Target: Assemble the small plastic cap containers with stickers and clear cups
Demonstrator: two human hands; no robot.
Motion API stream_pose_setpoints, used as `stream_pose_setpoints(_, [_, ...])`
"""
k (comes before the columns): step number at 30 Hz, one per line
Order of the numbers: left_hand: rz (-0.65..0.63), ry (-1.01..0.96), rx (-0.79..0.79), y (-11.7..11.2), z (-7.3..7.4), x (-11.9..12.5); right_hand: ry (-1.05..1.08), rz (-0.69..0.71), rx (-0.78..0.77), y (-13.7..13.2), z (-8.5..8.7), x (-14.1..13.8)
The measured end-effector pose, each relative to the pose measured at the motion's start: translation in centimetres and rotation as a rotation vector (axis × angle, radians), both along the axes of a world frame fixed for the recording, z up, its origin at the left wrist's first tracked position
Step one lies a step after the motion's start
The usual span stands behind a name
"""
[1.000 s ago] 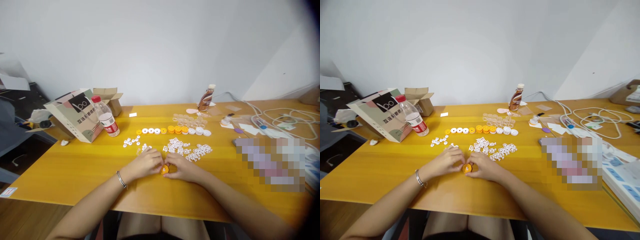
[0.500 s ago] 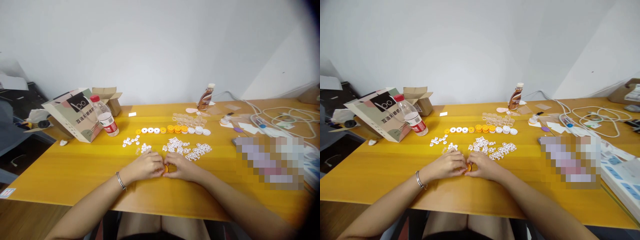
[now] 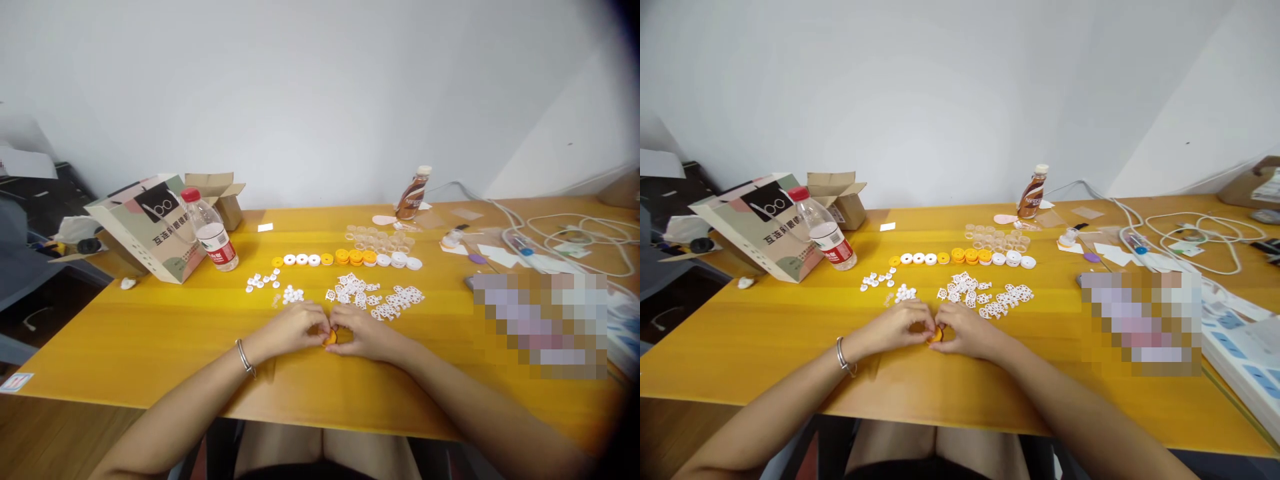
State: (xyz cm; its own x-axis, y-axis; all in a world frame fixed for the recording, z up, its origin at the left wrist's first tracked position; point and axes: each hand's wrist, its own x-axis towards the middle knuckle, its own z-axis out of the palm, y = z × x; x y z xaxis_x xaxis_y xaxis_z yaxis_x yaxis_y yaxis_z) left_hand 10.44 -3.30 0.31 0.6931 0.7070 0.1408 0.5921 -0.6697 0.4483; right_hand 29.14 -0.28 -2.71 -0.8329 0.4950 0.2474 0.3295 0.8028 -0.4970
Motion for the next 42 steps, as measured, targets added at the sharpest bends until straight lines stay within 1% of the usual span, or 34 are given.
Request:
stream_pose_setpoints(5, [-0.013, 0.023, 0.018, 0.0, 0.3, -0.3, -0.006, 0.006, -0.013, -0.1, 0.3, 0.0])
stream_pose_setpoints(9, [-0.022, 0.049, 0.040, 0.2, -0.1, -0.3, -0.017, 0.008, -0.017, 0.0, 0.2, 0.0])
stream_pose_setpoints(13, [-0.002, 0.067, 0.072, 0.1, -0.3, 0.0, -0.007, 0.005, -0.012, 0.1, -0.1, 0.1])
stream_pose_setpoints(22, [0.029, 0.107, 0.110, -0.2, -0.7, 0.2, 0.016, -0.005, -0.032, 0.2, -0.1, 0.0])
stream_pose_setpoints(26, [0.035, 0.113, 0.126, -0.3, -1.0, 0.3, 0.009, -0.016, -0.060, 0.2, -0.1, 0.1])
stream_pose_setpoints(29, [0.030, 0.142, 0.160, -0.3, -0.6, 0.2, 0.032, -0.027, -0.111, 0.0, 0.0, 0.0])
stream_pose_setpoints(31, [0.025, 0.146, 0.169, -0.2, -0.2, 0.0, 0.074, -0.041, -0.210, -0.1, 0.0, -0.1])
stream_pose_setpoints(32, [0.031, 0.136, 0.168, -0.2, 0.1, -0.1, 0.109, -0.044, -0.304, -0.1, 0.0, -0.3])
stream_pose_setpoints(35, [0.078, 0.082, 0.154, 0.1, 1.0, -0.5, 0.278, -0.060, -0.688, -0.2, -0.3, -0.8])
stream_pose_setpoints(37, [0.097, 0.040, 0.127, 0.2, 1.5, -0.9, 0.394, -0.108, -0.883, -0.2, -0.4, -1.1])
stream_pose_setpoints(39, [0.111, -0.023, 0.090, 0.6, 2.1, -1.6, 0.455, -0.183, -0.969, -0.2, -0.5, -1.2])
stream_pose_setpoints(42, [0.204, -0.100, 0.031, 1.3, 2.8, -3.6, 0.484, -0.279, -0.993, -0.1, -0.4, -1.2])
